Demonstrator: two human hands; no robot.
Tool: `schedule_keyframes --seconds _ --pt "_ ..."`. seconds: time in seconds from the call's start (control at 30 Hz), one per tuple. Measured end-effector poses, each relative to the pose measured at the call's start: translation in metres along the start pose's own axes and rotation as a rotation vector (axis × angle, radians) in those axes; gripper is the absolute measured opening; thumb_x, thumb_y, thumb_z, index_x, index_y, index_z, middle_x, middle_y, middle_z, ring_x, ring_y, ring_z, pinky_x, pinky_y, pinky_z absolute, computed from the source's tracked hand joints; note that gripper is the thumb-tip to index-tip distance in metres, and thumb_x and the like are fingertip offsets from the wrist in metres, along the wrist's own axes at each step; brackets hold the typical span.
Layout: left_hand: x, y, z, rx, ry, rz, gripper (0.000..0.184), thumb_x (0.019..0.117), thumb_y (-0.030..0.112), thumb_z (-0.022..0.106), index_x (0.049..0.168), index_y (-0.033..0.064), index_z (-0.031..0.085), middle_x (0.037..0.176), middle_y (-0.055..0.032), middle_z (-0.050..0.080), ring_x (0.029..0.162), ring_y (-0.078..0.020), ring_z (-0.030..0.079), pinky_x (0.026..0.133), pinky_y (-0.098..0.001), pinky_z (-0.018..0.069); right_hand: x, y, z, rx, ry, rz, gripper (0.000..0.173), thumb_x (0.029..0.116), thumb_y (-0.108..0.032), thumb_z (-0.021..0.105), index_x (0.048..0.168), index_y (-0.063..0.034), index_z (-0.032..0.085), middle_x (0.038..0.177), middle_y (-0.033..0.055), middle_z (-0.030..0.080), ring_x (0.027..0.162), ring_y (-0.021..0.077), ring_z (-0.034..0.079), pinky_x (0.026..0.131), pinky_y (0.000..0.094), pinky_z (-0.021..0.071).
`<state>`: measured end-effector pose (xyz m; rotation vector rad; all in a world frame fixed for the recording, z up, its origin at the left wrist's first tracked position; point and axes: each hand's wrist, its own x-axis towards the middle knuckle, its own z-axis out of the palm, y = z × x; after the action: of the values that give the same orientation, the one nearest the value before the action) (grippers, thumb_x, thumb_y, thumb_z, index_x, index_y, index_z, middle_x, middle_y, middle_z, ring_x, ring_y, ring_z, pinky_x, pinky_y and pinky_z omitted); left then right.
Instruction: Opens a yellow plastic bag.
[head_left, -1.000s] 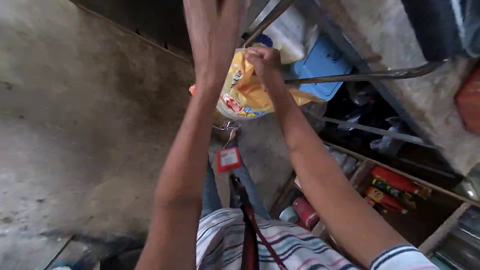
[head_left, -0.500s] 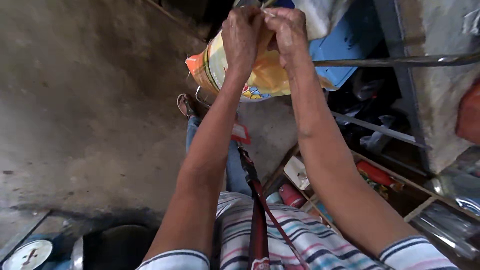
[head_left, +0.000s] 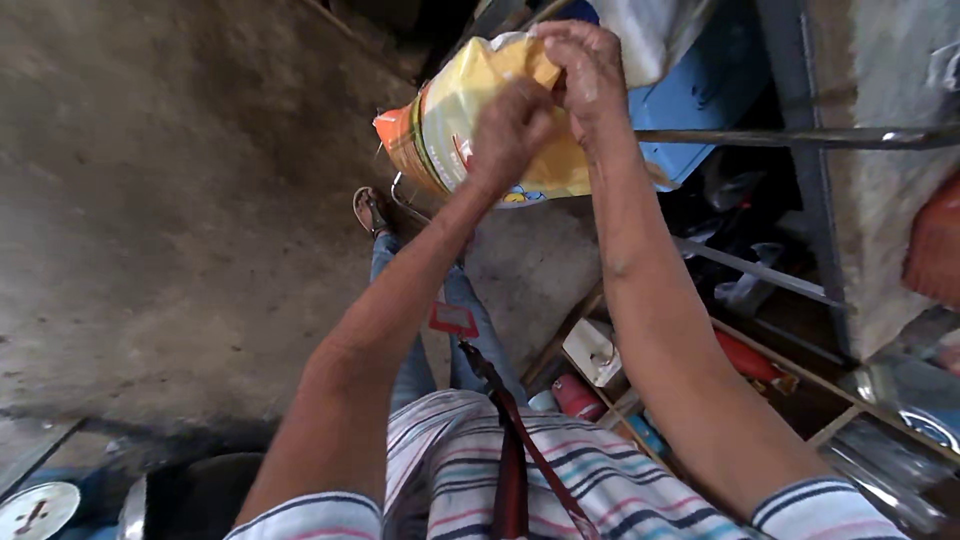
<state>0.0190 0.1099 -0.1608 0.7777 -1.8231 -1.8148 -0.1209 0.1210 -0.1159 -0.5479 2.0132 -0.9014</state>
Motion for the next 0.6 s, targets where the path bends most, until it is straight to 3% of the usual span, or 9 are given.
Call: schedule_keyframes --seconds 0.03,0.1,0.2,0.27,0.3,0.37,0.43,0.47,0.6 --pt "-0.011 0.005 0.005 0.047 -0.117 0.084 0.021 0.0943 0.009 0.059 0.102 -0.0060 0.071 0.102 -0.0194 0.071 0.095 -0.0273 0.069 0.087 -0.0432 0.0552 0.001 -0.001 -0.002 0.022 0.011 -0.019 0.026 0.1020 -0.010 0.053 0.121 0.0003 0.068 0.111 0.0115 0.068 0.096 0.0170 0.068 0.083 0.0339 0.0592" --pt "-0.027 0.009 0.004 -0.015 -0.210 0.049 0.020 0.0959 0.009 0.057 0.101 -0.0039 0.071 0.098 -0.0153 0.071 0.087 -0.0208 0.068 0.080 -0.0383 0.0557 -0.002 -0.005 -0.010 0.034 -0.039 -0.053 0.031 0.1024 -0.015 0.057 0.127 0.0008 0.065 0.114 0.0115 0.069 0.097 0.0171 0.069 0.085 0.0338 0.0599" --pt "-0.028 0.008 -0.028 -0.312 -0.019 -0.224 0.026 0.1011 0.011 0.045 0.107 -0.0046 0.065 0.095 -0.0059 0.067 0.083 -0.0094 0.063 0.076 -0.0302 0.0541 -0.006 -0.005 -0.017 0.115 -0.170 -0.092 0.036 0.1072 -0.020 0.050 0.132 0.0035 0.061 0.116 0.0115 0.069 0.097 0.0163 0.069 0.087 0.0334 0.0599" --pt "-0.021 -0.002 -0.041 -0.467 0.150 -0.292 0.027 0.1055 0.016 0.039 0.100 0.0033 0.061 0.083 0.0011 0.066 0.077 -0.0089 0.065 0.073 -0.0299 0.0570 -0.006 0.002 -0.020 0.232 -0.225 -0.040 0.048 0.1124 -0.029 0.029 0.137 0.0039 0.053 0.117 0.0107 0.067 0.099 0.0160 0.069 0.090 0.0341 0.0575" --pt "-0.015 -0.006 -0.042 -0.489 0.213 -0.316 0.031 0.1084 0.019 0.038 0.093 0.0058 0.061 0.079 0.0014 0.067 0.075 -0.0099 0.068 0.073 -0.0308 0.0589 -0.003 0.006 -0.019 0.245 -0.196 -0.028 0.048 0.1125 -0.027 0.027 0.135 0.0042 0.055 0.113 0.0099 0.069 0.096 0.0153 0.069 0.088 0.0338 0.0579" --pt "-0.005 -0.006 -0.041 -0.442 0.242 -0.364 0.035 0.1104 0.026 0.043 0.103 -0.0007 0.065 0.091 -0.0066 0.071 0.085 -0.0153 0.071 0.081 -0.0351 0.0606 0.000 0.014 -0.010 0.144 -0.091 -0.055 0.029 0.1076 -0.011 0.043 0.117 0.0054 0.065 0.096 0.0069 0.070 0.082 0.0113 0.068 0.078 0.0300 0.0596" --pt "0.003 -0.001 -0.039 -0.372 0.154 -0.375 0.044 0.1044 0.031 0.057 0.133 -0.0025 0.059 0.120 -0.0139 0.068 0.105 -0.0208 0.070 0.090 -0.0392 0.0602 0.002 0.015 0.001 -0.099 -0.052 -0.111 0.018 0.0999 -0.006 0.058 0.110 0.0028 0.071 0.094 0.0064 0.070 0.078 0.0077 0.065 0.074 0.0254 0.0564" --pt "0.007 0.001 -0.035 -0.330 0.146 -0.374 0.050 0.0995 0.032 0.065 0.136 -0.0010 0.057 0.122 -0.0141 0.067 0.105 -0.0213 0.069 0.089 -0.0398 0.0603 0.001 0.013 0.006 -0.220 -0.047 -0.147 0.018 0.0974 -0.007 0.062 0.109 0.0010 0.073 0.097 0.0076 0.072 0.082 0.0081 0.065 0.078 0.0260 0.0550" --pt "0.007 -0.006 -0.030 -0.456 0.284 -0.417 0.024 0.1028 0.015 0.060 0.118 -0.0014 0.068 0.104 -0.0108 0.072 0.086 -0.0164 0.071 0.077 -0.0342 0.0616 0.002 0.012 0.023 -0.521 -0.028 -0.268 0.018 0.0944 -0.015 0.068 0.106 -0.0047 0.076 0.106 0.0098 0.074 0.099 0.0160 0.069 0.093 0.0339 0.0533"
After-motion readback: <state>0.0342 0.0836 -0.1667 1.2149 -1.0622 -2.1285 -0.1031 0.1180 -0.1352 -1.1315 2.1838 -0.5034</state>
